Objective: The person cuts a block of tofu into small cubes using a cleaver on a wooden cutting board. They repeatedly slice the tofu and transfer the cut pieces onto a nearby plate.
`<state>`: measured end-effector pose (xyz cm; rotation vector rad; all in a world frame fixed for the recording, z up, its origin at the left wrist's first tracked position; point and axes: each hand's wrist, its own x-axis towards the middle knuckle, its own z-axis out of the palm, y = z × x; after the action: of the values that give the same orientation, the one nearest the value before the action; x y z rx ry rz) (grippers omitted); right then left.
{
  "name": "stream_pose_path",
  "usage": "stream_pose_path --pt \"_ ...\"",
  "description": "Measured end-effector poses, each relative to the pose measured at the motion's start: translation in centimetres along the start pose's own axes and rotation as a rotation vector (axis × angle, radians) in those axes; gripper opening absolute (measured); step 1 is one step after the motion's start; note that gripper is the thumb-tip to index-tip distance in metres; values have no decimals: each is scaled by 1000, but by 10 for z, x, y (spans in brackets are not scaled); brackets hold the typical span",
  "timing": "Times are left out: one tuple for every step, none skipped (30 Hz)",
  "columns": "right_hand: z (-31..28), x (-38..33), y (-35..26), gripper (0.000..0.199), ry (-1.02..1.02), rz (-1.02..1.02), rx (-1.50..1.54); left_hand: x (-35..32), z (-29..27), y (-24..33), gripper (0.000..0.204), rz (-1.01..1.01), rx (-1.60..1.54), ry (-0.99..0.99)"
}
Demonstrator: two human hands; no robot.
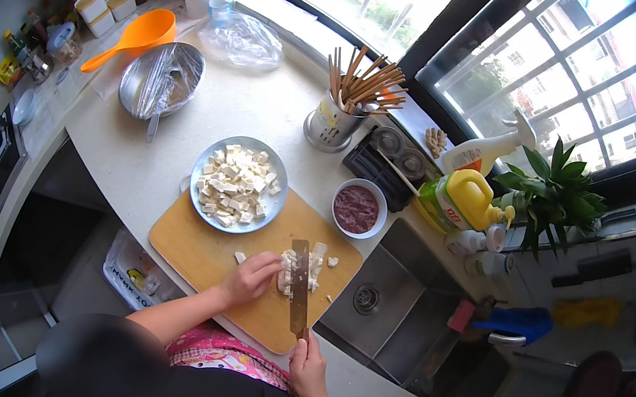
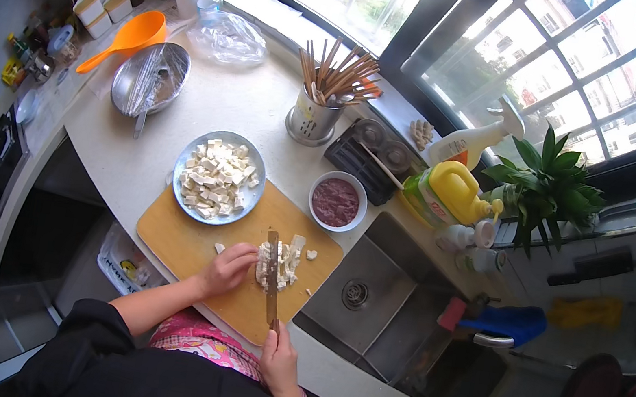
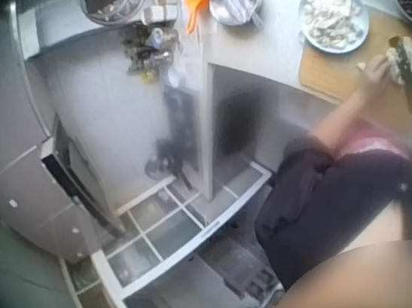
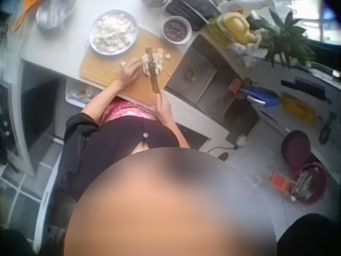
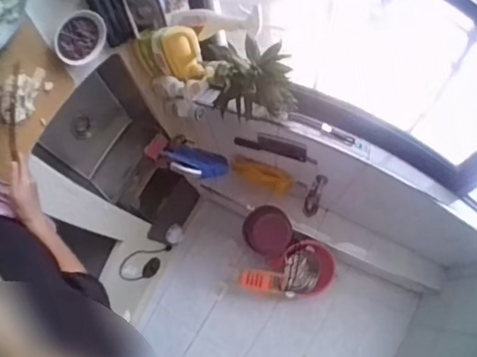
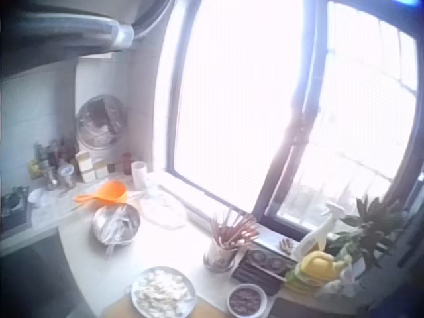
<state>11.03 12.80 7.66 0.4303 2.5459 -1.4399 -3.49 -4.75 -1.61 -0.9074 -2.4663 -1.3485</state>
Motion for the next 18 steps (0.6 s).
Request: stream_pose_path --pt "0 0 0 31 -13 45 52 4 -4 7 37 67 71 2" --pt "-1 1 0 31 -25 91 104 8 -6 12 42 134 141 5" --pt "-1 1 1 31 -38 136 156 12 -5 15 46 146 160 -57" --pt "-1 0 3 32 -50 159 200 15 -3 20 50 155 183 -117" --pt "-1 0 7 33 -63 183 245 16 -3 22 54 163 206 -177" --pt "-3 0 9 34 -75 206 289 15 -2 21 55 143 181 -184" --pt "-5 0 7 35 -71 224 332 14 1 19 55 125 156 -188" --pt "-9 0 2 36 -68 241 375 13 3 17 56 107 131 -191" --pt "-13 0 -2 36 -65 258 417 10 5 13 55 79 98 -196" --pt "-16 0 -4 34 -68 244 412 8 5 9 55 51 60 -202" --pt "-18 1 -6 32 -71 229 406 5 5 6 54 22 22 -208" --pt "-21 2 -8 31 -76 213 399 4 6 3 54 19 13 -192" --pt "-24 3 -10 30 -92 236 472 6 2 4 54 15 7 -179" --pt "-26 5 -12 30 -109 259 543 7 -3 4 53 9 2 -163" --pt "-29 6 -15 30 -129 281 614 8 -8 6 53 17 13 -139" --pt "-30 8 -20 30 -138 289 649 11 -15 9 54 25 24 -113" --pt "-32 10 -26 29 -149 297 682 12 -22 11 54 31 37 -86" --pt "-33 13 -30 29 -162 306 715 11 -27 13 55 17 38 -87"
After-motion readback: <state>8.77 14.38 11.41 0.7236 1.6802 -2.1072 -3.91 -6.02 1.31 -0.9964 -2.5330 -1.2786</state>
